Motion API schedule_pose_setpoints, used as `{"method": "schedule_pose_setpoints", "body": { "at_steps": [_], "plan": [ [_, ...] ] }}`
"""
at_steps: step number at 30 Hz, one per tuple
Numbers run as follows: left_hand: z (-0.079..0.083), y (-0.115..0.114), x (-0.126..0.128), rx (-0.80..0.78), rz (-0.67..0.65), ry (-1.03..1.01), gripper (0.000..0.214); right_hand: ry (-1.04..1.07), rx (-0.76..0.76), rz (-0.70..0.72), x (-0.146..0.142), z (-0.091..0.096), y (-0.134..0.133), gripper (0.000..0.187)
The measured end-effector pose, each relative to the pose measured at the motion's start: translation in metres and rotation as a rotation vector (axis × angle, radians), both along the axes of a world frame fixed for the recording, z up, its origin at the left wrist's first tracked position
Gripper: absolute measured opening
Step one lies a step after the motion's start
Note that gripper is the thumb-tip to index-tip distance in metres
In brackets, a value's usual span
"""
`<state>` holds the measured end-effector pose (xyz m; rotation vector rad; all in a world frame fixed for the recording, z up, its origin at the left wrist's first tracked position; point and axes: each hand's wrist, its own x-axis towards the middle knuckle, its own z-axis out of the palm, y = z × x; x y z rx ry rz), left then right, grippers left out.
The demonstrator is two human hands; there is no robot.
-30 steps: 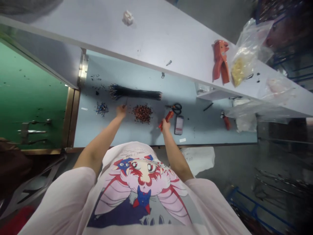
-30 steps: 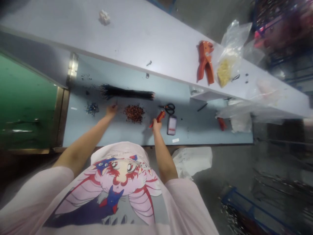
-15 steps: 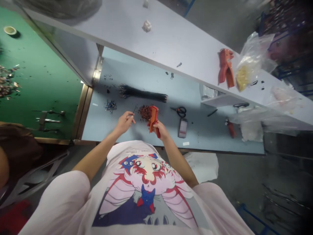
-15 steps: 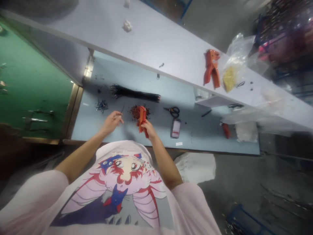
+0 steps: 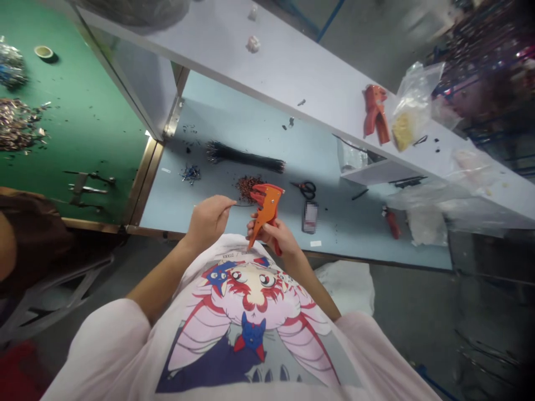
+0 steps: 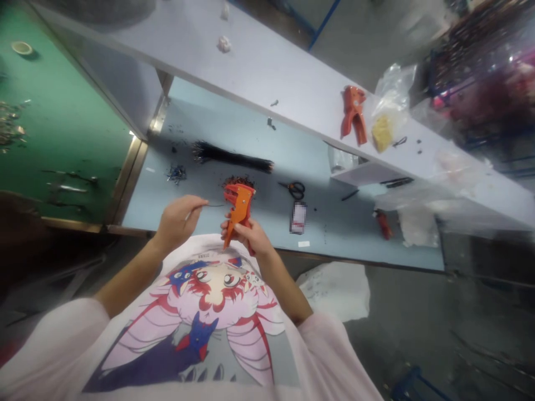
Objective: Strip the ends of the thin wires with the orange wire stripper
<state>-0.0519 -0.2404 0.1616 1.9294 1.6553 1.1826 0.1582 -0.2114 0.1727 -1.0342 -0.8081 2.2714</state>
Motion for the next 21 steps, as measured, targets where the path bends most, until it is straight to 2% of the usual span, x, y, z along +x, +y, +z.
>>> {"method": "schedule_pose_setpoints", "body": {
  "at_steps": [5, 9, 16, 21],
  "plan": [
    [0.019, -0.012, 0.009, 0.068, 0.077, 0.038, 0.015, 0.022, 0.055, 0.052, 0.007, 0.018, -0.006, 0.039],
    [0.029, -0.015, 0.009, 0.126, 0.138, 0.079, 0.012, -0.037, 0.134, 0.069, 0.013, 0.029, -0.013, 0.037],
    [0.032, -0.012, 0.001, 0.194, 0.129, 0.129, 0.008, -0.117, 0.173, 0.103, 0.02, 0.043, -0.019, 0.034],
    [0.035, -0.011, 0.002, 0.192, 0.119, 0.18, 0.008, -0.117, 0.197, 0.133, 0.021, 0.044, -0.02, 0.035]
  ]
}}
